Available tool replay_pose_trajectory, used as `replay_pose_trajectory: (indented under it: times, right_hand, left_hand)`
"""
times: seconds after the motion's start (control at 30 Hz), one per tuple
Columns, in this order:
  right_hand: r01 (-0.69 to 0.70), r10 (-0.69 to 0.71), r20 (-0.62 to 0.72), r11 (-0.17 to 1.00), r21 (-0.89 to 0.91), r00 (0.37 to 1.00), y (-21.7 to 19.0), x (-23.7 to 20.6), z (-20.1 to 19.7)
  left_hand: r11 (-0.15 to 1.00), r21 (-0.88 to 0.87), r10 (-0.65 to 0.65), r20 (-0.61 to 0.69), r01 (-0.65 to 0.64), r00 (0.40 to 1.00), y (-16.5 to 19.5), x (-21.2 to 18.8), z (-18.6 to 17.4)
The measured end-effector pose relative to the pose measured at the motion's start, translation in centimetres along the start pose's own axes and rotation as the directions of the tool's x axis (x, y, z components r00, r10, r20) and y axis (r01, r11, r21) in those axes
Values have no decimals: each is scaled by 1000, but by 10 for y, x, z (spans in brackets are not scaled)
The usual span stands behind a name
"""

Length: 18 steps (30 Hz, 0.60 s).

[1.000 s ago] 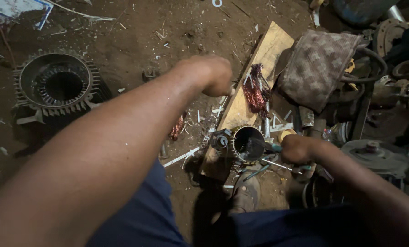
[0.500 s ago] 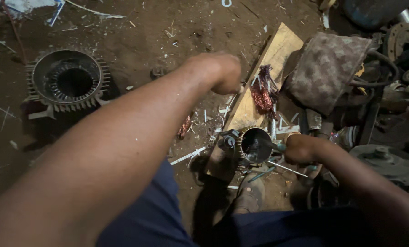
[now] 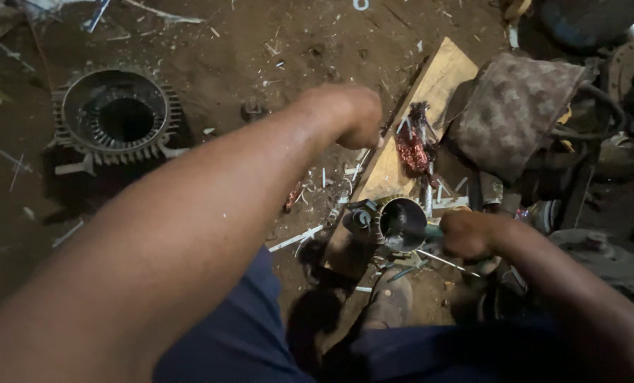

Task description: The person is sitting on the floor in a cluttered workshop, working on a motor stator. They use pliers to pull copper wire from the stator slots and then use a metal rod to push the wire further out. The person continues to remove the copper wire from the stator.

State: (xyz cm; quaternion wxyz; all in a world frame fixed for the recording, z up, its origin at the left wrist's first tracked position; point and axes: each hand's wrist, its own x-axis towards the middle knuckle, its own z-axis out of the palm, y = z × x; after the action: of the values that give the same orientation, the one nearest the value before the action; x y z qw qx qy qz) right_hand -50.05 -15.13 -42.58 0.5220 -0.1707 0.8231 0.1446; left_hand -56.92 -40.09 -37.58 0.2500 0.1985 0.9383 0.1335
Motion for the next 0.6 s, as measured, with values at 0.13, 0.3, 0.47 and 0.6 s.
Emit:
replay_pose_trajectory:
  times: [0.13,0.3,0.47,0.6]
  right_hand:
    - [-216,206,-91,969,-117,974,-1,2,12]
    - [-315,303,-144,947,-69,942,-15,-7,25]
    - [-421,252,-388,786,-452,886,-8,-17,42]
    - [-433,127,-471,644,-631,873,-8,-5,63]
  left_hand:
    - [998,50,41,17,-42,999,-6,1,-1]
    - [995,73,70,3,-70,998,-4,6,0]
    - [1000,25,10,-18,-9,1000,-6,2,-2]
    - [1000,-20,1,25,-1,1000,0,-3,-5]
